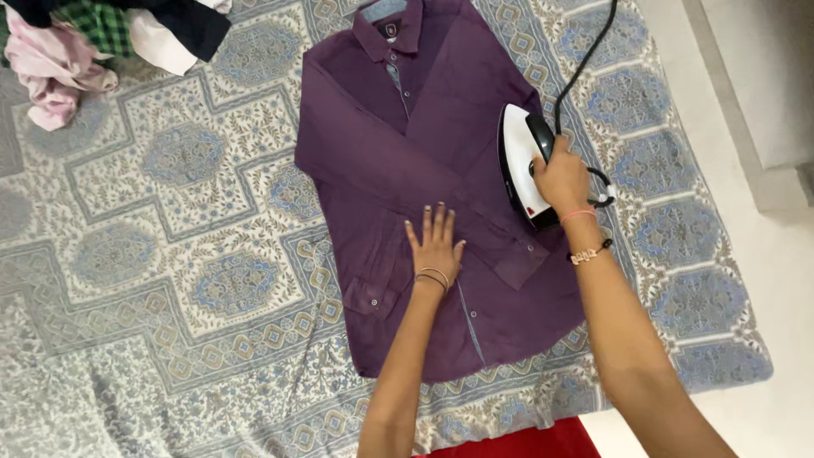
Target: The person irons a purple long-sleeved shirt laid out on a patterned bedsheet. They use a white and black electric iron to smooth the sleeves, collar, and body of the shirt, frequently adjusting the fabric with their hands to ensure even coverage. The shirt is folded in half lengthwise before the final ironing passes.
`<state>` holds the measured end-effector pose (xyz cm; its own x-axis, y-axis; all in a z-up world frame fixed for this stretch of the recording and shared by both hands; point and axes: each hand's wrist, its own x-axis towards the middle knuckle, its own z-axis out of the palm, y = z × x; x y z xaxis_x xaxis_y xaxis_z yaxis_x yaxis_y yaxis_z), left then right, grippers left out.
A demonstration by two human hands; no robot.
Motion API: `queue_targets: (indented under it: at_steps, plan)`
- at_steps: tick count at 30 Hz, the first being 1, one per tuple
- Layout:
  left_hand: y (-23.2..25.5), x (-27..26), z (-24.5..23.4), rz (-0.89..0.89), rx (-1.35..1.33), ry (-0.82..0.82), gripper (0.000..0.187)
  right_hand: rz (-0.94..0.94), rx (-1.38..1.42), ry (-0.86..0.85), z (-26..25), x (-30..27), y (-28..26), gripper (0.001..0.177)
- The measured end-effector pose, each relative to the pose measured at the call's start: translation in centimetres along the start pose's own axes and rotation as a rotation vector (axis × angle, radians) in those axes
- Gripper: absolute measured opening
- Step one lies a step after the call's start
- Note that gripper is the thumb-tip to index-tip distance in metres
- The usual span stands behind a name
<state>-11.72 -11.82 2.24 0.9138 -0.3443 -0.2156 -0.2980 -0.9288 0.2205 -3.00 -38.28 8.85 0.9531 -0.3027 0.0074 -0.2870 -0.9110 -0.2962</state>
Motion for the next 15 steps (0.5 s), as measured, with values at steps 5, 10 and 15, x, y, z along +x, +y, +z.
queue_targets:
  at_steps: [5, 10, 15]
  plan:
    - [5.7, -5.3, 0.9, 0.224, -0.075, -0.097, 0.072, -0.031, 0.017, -0.051, -2.6, -8.5, 4.5, 0.055]
    - [8.1, -8.5, 2.3, 0.231, -0.05, -0.158, 0.08, 0.092, 0.014, 0.007, -4.8, -14.0, 7.7, 0.049]
    - [7.7, -11.2, 3.7, 0.239, -0.05, -0.118, 0.082, 0.008, -0.019, 0.101, -7.6, -15.3, 6.4, 0.049]
